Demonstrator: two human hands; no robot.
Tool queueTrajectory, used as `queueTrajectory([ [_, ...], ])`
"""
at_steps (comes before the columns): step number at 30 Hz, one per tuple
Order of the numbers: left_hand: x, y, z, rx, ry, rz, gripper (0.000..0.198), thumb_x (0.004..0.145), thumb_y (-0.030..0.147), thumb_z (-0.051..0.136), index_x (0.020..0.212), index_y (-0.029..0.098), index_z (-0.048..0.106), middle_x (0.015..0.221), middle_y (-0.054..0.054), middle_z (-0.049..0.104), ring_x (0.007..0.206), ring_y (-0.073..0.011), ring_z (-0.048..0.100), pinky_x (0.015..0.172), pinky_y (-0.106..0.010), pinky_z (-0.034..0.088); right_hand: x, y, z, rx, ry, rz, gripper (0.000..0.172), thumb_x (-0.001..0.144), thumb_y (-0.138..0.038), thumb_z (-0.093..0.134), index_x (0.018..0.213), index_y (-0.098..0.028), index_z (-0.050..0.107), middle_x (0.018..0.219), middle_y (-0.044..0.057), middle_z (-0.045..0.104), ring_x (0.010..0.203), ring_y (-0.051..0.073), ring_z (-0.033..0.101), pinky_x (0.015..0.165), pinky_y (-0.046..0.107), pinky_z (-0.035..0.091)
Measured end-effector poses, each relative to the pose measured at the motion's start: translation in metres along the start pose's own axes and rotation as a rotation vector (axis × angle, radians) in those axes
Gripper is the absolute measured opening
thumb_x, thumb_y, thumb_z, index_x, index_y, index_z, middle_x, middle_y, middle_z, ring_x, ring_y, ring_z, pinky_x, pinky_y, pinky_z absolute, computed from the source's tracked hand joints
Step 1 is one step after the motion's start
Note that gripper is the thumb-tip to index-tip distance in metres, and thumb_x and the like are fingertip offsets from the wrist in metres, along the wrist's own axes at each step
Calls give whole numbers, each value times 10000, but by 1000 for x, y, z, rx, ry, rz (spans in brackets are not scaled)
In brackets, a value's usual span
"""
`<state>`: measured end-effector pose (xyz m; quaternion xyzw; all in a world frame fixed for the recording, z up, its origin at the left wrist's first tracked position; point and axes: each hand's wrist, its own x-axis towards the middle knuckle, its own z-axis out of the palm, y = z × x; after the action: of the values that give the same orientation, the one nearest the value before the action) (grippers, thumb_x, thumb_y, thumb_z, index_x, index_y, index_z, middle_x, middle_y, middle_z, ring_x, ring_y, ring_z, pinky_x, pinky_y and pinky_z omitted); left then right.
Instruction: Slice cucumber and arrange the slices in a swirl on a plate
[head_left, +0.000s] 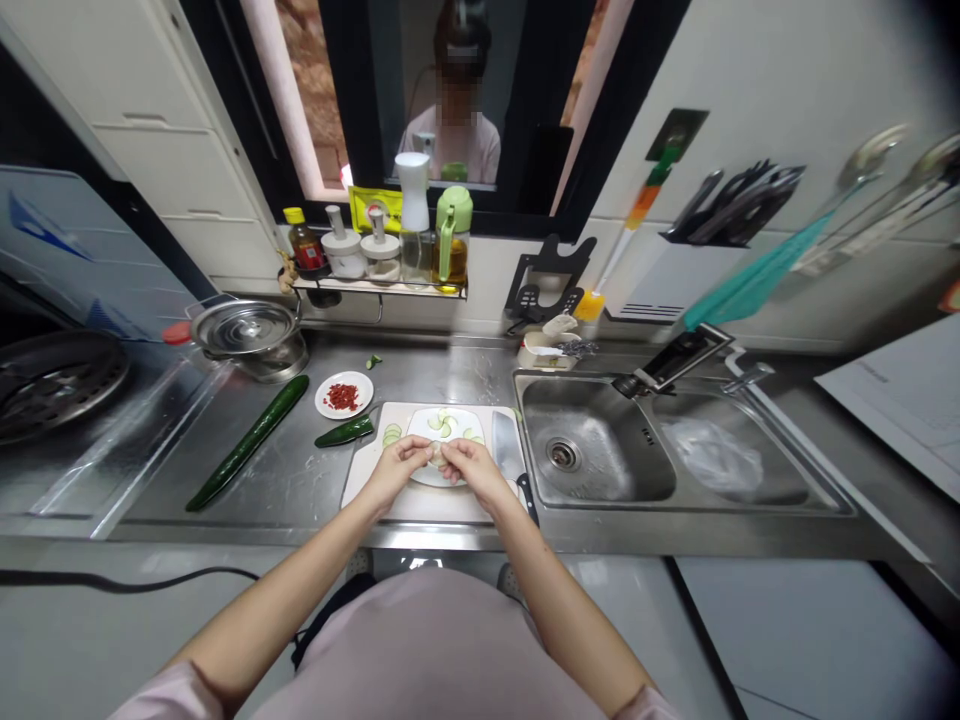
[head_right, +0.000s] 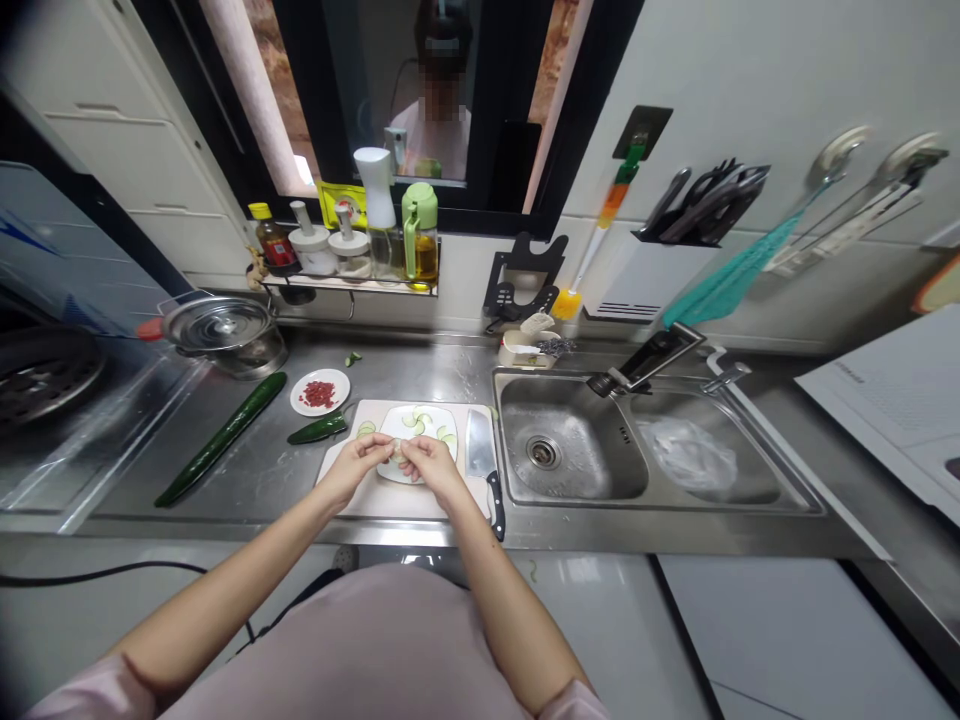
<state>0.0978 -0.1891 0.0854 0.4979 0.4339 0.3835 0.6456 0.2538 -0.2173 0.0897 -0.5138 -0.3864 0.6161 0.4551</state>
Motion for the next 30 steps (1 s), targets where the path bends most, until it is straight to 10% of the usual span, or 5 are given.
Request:
queueTrajectory([
  [30,-2,19,-2,-33,-78,-148,328,689,435,688,848,148,690,751,-31,668,637,-104,539,621,-223,386,-1,-5,4,-226,137,-140,243,746,-402,613,860,-188,622,748,13,648,675,139,582,484,201,412],
])
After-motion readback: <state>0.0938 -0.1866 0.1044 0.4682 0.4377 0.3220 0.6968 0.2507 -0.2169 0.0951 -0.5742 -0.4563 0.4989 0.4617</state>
